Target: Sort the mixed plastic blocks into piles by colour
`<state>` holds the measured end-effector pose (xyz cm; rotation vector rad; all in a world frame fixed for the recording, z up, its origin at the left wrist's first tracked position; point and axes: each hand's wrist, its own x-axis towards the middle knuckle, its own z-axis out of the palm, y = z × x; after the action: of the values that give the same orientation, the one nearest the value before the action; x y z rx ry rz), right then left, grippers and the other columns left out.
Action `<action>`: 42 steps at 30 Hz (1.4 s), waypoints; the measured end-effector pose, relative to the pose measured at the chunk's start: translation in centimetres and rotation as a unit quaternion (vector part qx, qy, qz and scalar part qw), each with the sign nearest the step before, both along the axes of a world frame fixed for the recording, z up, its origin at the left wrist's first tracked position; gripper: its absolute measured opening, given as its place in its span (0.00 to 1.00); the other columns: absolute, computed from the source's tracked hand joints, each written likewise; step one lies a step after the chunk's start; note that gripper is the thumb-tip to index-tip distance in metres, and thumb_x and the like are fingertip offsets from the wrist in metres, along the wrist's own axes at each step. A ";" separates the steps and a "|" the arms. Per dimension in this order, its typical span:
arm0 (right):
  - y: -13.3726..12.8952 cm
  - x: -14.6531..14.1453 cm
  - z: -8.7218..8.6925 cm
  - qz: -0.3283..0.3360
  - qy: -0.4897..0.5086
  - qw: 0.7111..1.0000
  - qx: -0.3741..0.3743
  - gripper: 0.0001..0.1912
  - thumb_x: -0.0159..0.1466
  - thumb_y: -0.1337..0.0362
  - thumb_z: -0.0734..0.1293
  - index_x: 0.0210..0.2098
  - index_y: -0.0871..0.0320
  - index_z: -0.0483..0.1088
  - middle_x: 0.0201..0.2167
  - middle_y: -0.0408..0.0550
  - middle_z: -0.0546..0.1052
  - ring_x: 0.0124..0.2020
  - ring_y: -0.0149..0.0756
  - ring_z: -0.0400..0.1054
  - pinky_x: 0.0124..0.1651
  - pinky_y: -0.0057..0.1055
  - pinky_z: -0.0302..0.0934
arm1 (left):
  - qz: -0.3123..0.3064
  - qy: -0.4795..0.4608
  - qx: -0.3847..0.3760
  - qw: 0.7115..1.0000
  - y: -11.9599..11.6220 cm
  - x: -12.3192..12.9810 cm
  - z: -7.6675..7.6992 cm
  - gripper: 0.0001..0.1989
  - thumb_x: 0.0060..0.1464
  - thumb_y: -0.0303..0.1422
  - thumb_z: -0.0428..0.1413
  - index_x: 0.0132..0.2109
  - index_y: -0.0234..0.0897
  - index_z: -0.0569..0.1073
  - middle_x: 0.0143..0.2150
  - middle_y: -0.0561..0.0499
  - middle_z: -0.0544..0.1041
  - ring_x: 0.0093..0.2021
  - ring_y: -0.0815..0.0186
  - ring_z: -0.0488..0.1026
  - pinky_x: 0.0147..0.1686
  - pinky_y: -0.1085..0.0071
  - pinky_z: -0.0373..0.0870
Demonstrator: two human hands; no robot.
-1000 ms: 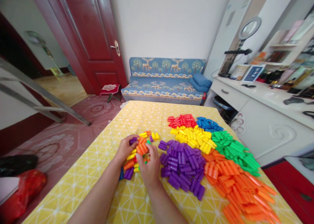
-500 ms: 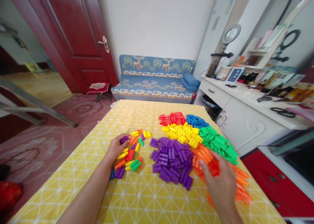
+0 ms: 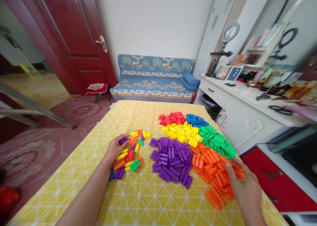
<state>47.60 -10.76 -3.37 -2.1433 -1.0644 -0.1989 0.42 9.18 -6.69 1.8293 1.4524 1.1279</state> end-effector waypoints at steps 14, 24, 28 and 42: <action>1.4 -9.1 3.8 0.156 0.004 0.976 0.154 0.14 0.64 0.53 0.60 0.42 0.50 0.72 0.46 0.52 0.75 0.51 0.47 0.68 0.60 0.48 0.58 | 0.005 -0.035 0.011 0.999 -0.1 0.2 0.1 0.13 0.49 0.31 0.58 0.44 0.37 0.77 0.43 0.46 0.80 0.43 0.59 0.76 0.48 0.63 0.70; 5.2 -26.4 -0.1 0.506 0.063 0.859 -0.050 0.29 0.60 0.72 0.60 0.61 0.52 0.61 0.62 0.49 0.62 0.63 0.40 0.55 0.64 0.43 0.55 | 0.007 -0.027 0.016 0.999 -0.1 0.1 0.2 0.13 0.49 0.30 0.57 0.44 0.37 0.77 0.42 0.46 0.80 0.42 0.60 0.76 0.47 0.63 0.70; 6.2 -29.9 -1.0 0.503 0.039 0.857 -0.111 0.36 0.55 0.75 0.64 0.63 0.58 0.58 0.65 0.52 0.59 0.66 0.45 0.50 0.66 0.47 0.49 | 0.009 -0.030 0.017 0.999 -0.1 0.1 0.1 0.13 0.50 0.29 0.57 0.44 0.37 0.77 0.42 0.46 0.80 0.42 0.60 0.76 0.48 0.63 0.70; 7.3 -31.7 -0.8 0.491 -0.002 0.871 -0.027 0.30 0.57 0.66 0.67 0.59 0.55 0.62 0.63 0.54 0.60 0.64 0.52 0.50 0.62 0.53 0.50 | 0.007 -0.057 0.012 0.998 -0.2 0.2 0.3 0.13 0.49 0.30 0.58 0.43 0.38 0.77 0.42 0.47 0.80 0.43 0.60 0.76 0.48 0.62 0.70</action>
<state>15.85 -3.47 -4.22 -1.3892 -2.0176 0.3146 0.58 9.02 -6.34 1.7427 1.3942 1.2403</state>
